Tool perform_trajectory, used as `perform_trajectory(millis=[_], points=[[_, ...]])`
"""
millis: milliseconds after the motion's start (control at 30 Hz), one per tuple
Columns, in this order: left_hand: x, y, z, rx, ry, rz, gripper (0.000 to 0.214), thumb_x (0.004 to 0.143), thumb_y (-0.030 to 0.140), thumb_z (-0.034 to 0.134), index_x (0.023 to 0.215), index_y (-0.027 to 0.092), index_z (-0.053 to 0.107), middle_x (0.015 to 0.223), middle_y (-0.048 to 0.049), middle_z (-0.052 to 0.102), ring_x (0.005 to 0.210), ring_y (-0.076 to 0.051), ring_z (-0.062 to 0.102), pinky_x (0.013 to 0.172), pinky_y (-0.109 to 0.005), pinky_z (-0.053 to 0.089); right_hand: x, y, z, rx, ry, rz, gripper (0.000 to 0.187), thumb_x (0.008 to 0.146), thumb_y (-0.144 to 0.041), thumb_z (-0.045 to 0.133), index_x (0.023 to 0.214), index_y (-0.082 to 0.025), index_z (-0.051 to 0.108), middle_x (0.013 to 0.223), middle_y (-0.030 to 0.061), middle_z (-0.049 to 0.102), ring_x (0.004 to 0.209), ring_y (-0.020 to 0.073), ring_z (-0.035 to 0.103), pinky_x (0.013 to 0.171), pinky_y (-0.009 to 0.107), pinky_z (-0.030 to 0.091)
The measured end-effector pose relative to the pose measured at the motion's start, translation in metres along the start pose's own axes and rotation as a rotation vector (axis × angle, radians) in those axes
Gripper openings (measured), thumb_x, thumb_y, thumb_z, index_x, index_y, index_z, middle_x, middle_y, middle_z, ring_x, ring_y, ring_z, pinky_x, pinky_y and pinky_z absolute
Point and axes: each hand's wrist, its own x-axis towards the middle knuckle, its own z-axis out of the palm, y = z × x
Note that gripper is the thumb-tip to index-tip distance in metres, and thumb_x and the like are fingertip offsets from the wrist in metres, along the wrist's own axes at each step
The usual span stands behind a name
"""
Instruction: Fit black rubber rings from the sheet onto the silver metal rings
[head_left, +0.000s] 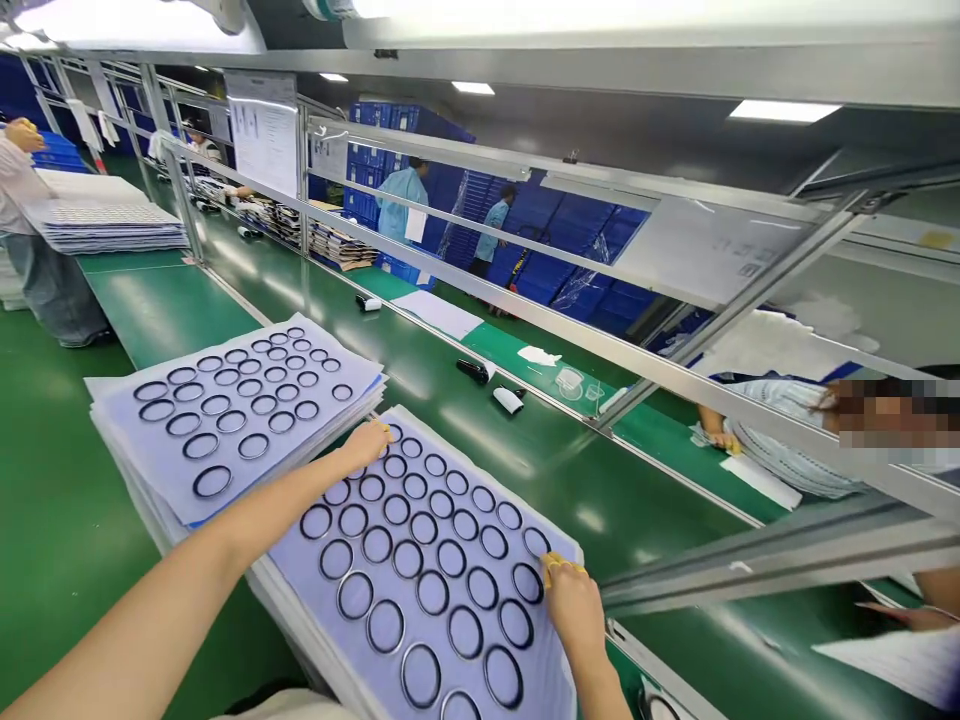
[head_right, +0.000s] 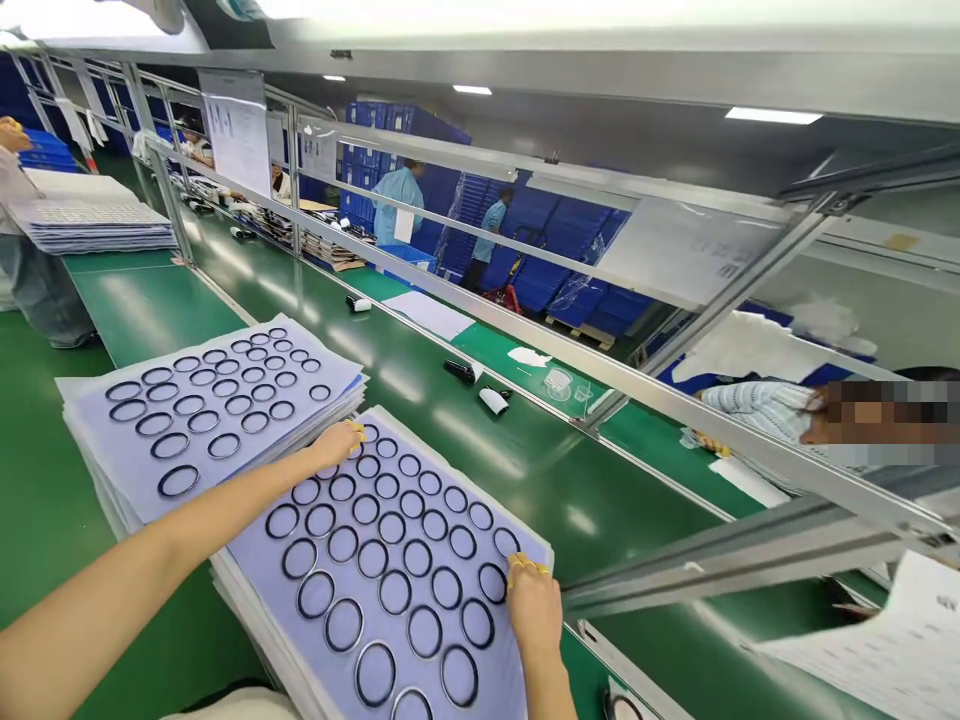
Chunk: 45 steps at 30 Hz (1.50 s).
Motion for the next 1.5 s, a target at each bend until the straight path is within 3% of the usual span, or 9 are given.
perform_trajectory(millis=[100,300,533,633,733,833,933,1167,1500], points=[[0.023,-0.009,0.005,0.047,-0.096,-0.047,0.032,0.093,0.032,0.057,0.120,0.015,0.056,0.120,-0.0104,0.059,0.102,-0.023,0.061,0.086,-0.043,0.053,0.013,-0.003,0.001,0.008,-0.099,0.068,0.015,0.092,-0.027,0.061,0.099,-0.014,0.065,0.103,0.0048,0.068,0.094,0.0197,0.066,0.085,0.042,0.053],[0.044,-0.009,0.015,0.019,-0.186,-0.125,0.032,0.093,0.032,0.057,0.120,0.015,0.056,0.121,-0.0105,0.058,0.104,-0.023,0.060,0.087,-0.044,0.053,0.019,-0.009,0.005,0.206,-0.157,0.289,0.019,0.093,-0.028,0.060,0.107,-0.016,0.063,0.111,0.0064,0.065,0.098,0.0210,0.064,0.085,0.043,0.054],[0.049,0.008,-0.007,-0.321,-0.092,-0.152,0.032,0.092,0.032,0.058,0.120,0.015,0.057,0.121,-0.0104,0.058,0.103,-0.023,0.060,0.087,-0.044,0.053,0.018,-0.035,-0.018,0.764,0.061,0.646,0.025,0.095,-0.039,0.054,0.101,-0.015,0.062,0.100,0.0052,0.067,0.084,0.0182,0.066,0.076,0.038,0.055],[0.025,0.028,-0.021,-0.581,-0.035,-0.134,0.026,0.094,0.034,0.055,0.110,0.014,0.059,0.110,-0.0085,0.062,0.096,-0.020,0.062,0.083,-0.040,0.053,-0.008,-0.069,-0.037,1.117,0.189,0.704,0.046,0.089,-0.062,0.044,0.093,-0.018,0.059,0.089,0.0052,0.068,0.077,0.0197,0.067,0.069,0.036,0.055],[-0.023,0.058,-0.031,-0.864,-0.056,-0.089,0.033,0.099,0.038,0.036,0.089,0.016,0.058,0.088,-0.0055,0.065,0.083,-0.016,0.063,0.079,-0.033,0.052,-0.045,-0.116,-0.061,1.431,0.230,0.713,0.057,0.069,-0.074,0.060,0.090,-0.021,0.061,0.083,0.0045,0.070,0.071,0.0207,0.066,0.063,0.035,0.055],[-0.074,0.089,-0.043,-1.115,-0.155,-0.056,0.041,0.095,0.053,0.038,0.081,0.017,0.052,0.082,-0.0036,0.063,0.071,-0.014,0.061,0.069,-0.029,0.052,-0.074,-0.158,-0.091,1.670,0.210,0.735,0.041,0.072,-0.061,0.069,0.087,-0.023,0.065,0.081,0.0020,0.070,0.064,0.0151,0.061,0.059,0.029,0.053],[-0.107,0.110,-0.057,-1.687,-0.319,-0.142,0.042,0.081,0.055,0.064,0.073,0.016,0.052,0.073,-0.0013,0.060,0.062,-0.011,0.056,0.063,-0.024,0.047,-0.088,-0.182,-0.119,2.123,0.116,0.725,0.024,0.073,-0.042,0.079,0.083,-0.022,0.069,0.074,0.0003,0.069,0.059,0.0106,0.057,0.055,0.023,0.049],[-0.124,0.123,-0.068,-1.977,-0.496,-0.178,0.033,0.079,0.043,0.073,0.071,0.014,0.059,0.068,-0.0006,0.061,0.057,-0.009,0.057,0.057,-0.021,0.044,-0.105,-0.197,-0.147,2.276,0.031,0.738,0.022,0.073,-0.039,0.080,0.084,-0.023,0.073,0.071,0.0008,0.070,0.054,0.0097,0.053,0.052,0.022,0.045],[-0.125,0.139,-0.077,-2.044,-0.618,-0.184,0.041,0.073,0.048,0.077,0.071,0.012,0.057,0.062,-0.0007,0.060,0.051,-0.009,0.056,0.052,-0.019,0.040,-0.118,-0.192,-0.136,2.283,-0.008,0.824,0.027,0.068,-0.044,0.082,0.089,-0.029,0.074,0.083,0.0018,0.074,0.073,0.0184,0.064,0.064,0.031,0.053]])
